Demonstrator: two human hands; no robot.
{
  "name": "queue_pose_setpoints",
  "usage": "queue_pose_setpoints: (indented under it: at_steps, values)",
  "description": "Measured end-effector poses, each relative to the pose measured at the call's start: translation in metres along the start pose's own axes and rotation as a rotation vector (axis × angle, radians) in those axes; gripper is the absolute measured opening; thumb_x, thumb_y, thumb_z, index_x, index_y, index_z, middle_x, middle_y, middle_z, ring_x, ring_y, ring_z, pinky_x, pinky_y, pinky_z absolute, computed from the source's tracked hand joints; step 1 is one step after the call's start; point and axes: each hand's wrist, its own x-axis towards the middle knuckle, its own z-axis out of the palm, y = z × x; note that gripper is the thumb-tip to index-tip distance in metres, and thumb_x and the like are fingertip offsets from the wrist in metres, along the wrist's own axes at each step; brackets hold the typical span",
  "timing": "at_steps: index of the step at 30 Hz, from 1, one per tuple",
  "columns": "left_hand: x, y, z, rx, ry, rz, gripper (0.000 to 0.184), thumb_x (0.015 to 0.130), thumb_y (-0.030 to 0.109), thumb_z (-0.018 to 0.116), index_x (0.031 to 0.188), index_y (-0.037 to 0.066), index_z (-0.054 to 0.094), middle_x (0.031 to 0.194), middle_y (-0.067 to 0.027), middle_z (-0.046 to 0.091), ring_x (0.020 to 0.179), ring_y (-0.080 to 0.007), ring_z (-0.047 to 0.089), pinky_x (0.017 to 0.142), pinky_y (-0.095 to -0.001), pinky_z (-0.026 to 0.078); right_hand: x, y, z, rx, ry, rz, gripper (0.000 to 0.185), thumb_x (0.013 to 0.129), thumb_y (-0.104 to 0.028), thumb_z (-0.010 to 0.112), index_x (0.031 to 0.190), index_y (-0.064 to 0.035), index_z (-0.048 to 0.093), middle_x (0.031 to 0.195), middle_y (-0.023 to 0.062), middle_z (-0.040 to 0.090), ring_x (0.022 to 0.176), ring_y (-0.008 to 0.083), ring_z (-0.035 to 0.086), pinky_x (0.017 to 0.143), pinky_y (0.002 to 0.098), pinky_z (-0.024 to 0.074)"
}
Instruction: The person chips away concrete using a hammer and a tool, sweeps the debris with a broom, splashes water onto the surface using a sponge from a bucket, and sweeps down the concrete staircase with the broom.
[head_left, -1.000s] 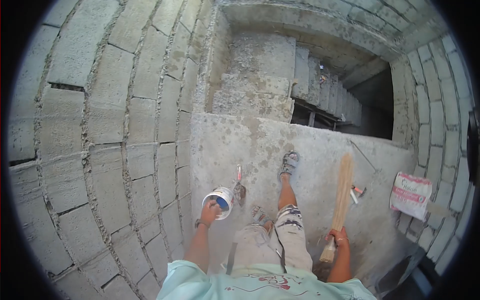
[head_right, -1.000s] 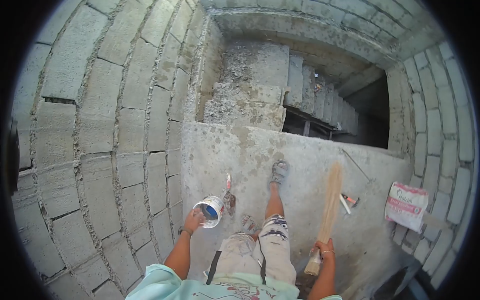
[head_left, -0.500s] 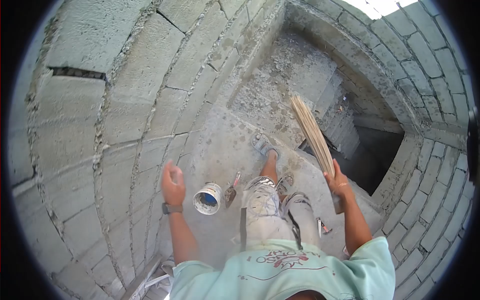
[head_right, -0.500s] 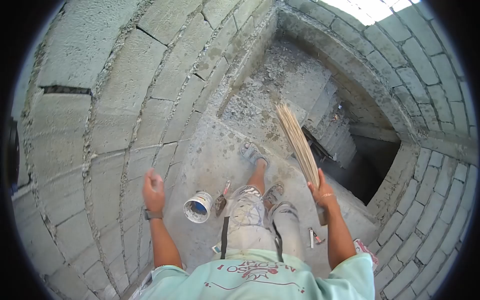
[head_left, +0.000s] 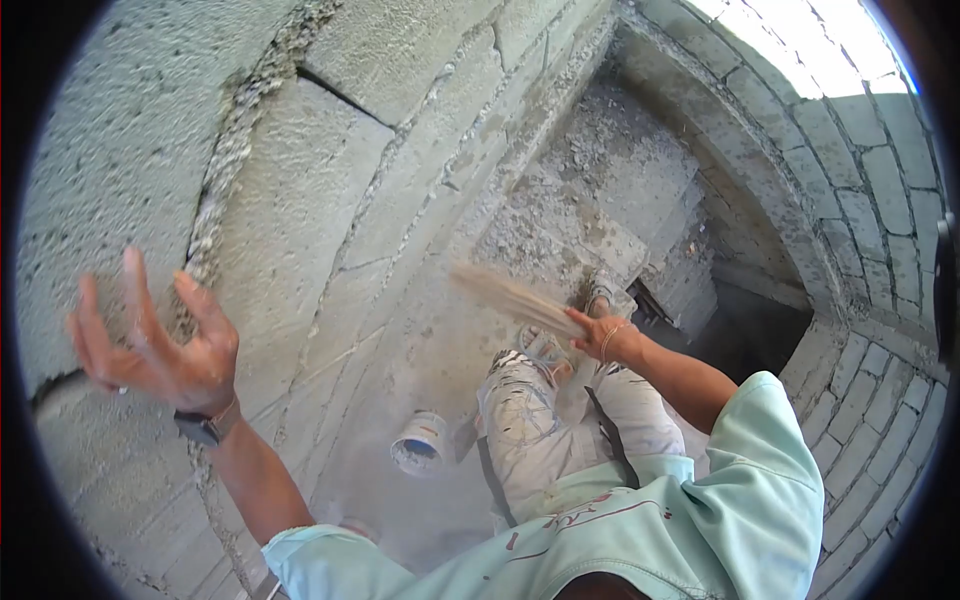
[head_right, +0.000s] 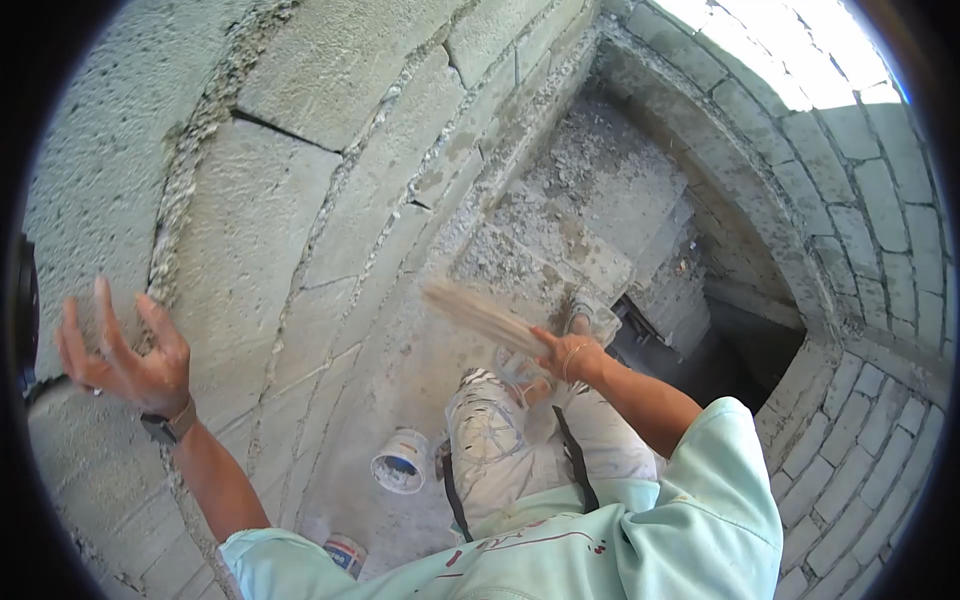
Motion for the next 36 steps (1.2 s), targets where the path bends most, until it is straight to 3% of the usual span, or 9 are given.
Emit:
queue_pose_setpoints:
  at_steps: [4, 8, 13, 15, 22, 27, 30, 32, 36]
  values:
    - [-0.014, -0.005, 0.013, 0.253, 0.012, 0.007, 0.038, 0.071, 0.016, 0.068, 0.104, 0.003, 0.055, 0.104, -0.0131, 0.052, 0.098, -0.0237, 0.048, 0.083, -0.0321, 0.042, 0.08, 0.028, -0.009, -0.09, -0.052, -0.229, 0.057, 0.083, -0.04, 0.048, 0.133, -0.0296, 0.025, 0.084, 0.0164, 0.061, 0.082, 0.0313, 0.06, 0.072, 0.04, 0.0465]
    - [-0.037, -0.035, 0.013, 0.526, 0.098, -0.001, 0.024, 0.073, 0.016, 0.069, 0.085, -0.001, 0.058, 0.081, -0.0106, 0.06, 0.062, -0.0212, 0.058, 0.063, -0.0247, 0.048, 0.225, 0.072, -0.036, -0.24, -0.007, -0.328, 0.054, 0.08, -0.04, 0.052, 0.13, -0.033, 0.032, 0.078, 0.0115, 0.061, 0.076, 0.0284, 0.061, 0.067, 0.0395, 0.0477]
    - [-0.018, -0.085, -0.001, 0.622, -0.027, 0.356, 0.032, 0.078, 0.017, 0.065, 0.095, -0.008, 0.055, 0.095, -0.0159, 0.058, 0.079, -0.0214, 0.059, 0.069, -0.0271, 0.047, 0.297, 0.165, -0.147, -0.333, 0.185, -0.024, 0.051, 0.083, -0.042, 0.048, 0.13, -0.0339, 0.03, 0.089, 0.0135, 0.062, 0.083, 0.0304, 0.06, 0.07, 0.0379, 0.0479]
    - [-0.023, -0.107, -0.003, 0.342, 0.027, 0.227, 0.038, 0.079, 0.019, 0.063, 0.103, -0.009, 0.05, 0.101, -0.0182, 0.056, 0.086, -0.0239, 0.057, 0.074, -0.0284, 0.046, 0.291, 0.225, -0.17, -0.273, 0.305, 0.092, 0.053, 0.084, -0.042, 0.046, 0.132, -0.0325, 0.025, 0.092, 0.0143, 0.062, 0.086, 0.031, 0.06, 0.071, 0.0398, 0.0474]
    - [-0.009, -0.036, 0.007, 0.458, -0.021, 0.18, 0.048, 0.082, 0.021, 0.058, 0.114, -0.01, 0.04, 0.112, -0.024, 0.048, 0.098, -0.0323, 0.05, 0.085, -0.0367, 0.039, 0.208, 0.25, -0.076, 0.264, 0.541, 0.246, 0.059, 0.084, -0.044, 0.046, 0.134, -0.0212, 0.023, 0.069, 0.0231, 0.06, 0.066, 0.0389, 0.06, 0.058, 0.0438, 0.0482]
    - [-0.005, -0.025, 0.006, 0.485, -0.072, 0.151, 0.053, 0.082, 0.025, 0.057, 0.117, -0.01, 0.038, 0.115, -0.0258, 0.045, 0.102, -0.0351, 0.045, 0.089, -0.0409, 0.034, 0.185, 0.153, -0.015, 0.134, -0.062, -0.158, 0.055, 0.083, -0.047, 0.045, 0.133, -0.03, 0.028, 0.071, 0.0216, 0.059, 0.072, 0.0375, 0.059, 0.067, 0.0432, 0.0474]
    - [-0.004, -0.017, 0.005, 0.499, -0.091, 0.142, 0.055, 0.082, 0.028, 0.056, 0.118, -0.009, 0.037, 0.116, -0.0269, 0.043, 0.105, -0.0368, 0.042, 0.092, -0.0435, 0.031, 0.279, 0.174, -0.031, -0.215, 0.113, -0.462, 0.053, 0.083, -0.045, 0.047, 0.131, -0.0337, 0.029, 0.071, 0.016, 0.059, 0.073, 0.0315, 0.061, 0.066, 0.0427, 0.0481]
    - [-0.002, -0.015, 0.006, 0.508, -0.108, 0.135, 0.057, 0.082, 0.029, 0.055, 0.119, -0.009, 0.036, 0.117, -0.0276, 0.042, 0.107, -0.038, 0.04, 0.094, -0.0452, 0.029, 0.322, 0.216, -0.124, -0.14, 0.144, -0.066, 0.052, 0.084, -0.041, 0.048, 0.132, -0.0333, 0.028, 0.079, 0.0145, 0.061, 0.074, 0.0289, 0.061, 0.066, 0.0405, 0.0483]
    - [-0.001, -0.024, 0.011, 0.396, -0.032, 0.147, 0.053, 0.08, 0.033, 0.056, 0.117, -0.002, 0.042, 0.12, -0.0224, 0.042, 0.106, -0.041, 0.039, 0.092, -0.0485, 0.027, 0.295, 0.331, -0.216, -0.164, 0.455, 0.26, 0.051, 0.084, -0.041, 0.047, 0.13, -0.028, 0.031, 0.093, 0.0171, 0.061, 0.087, 0.0337, 0.059, 0.072, 0.042, 0.0469]
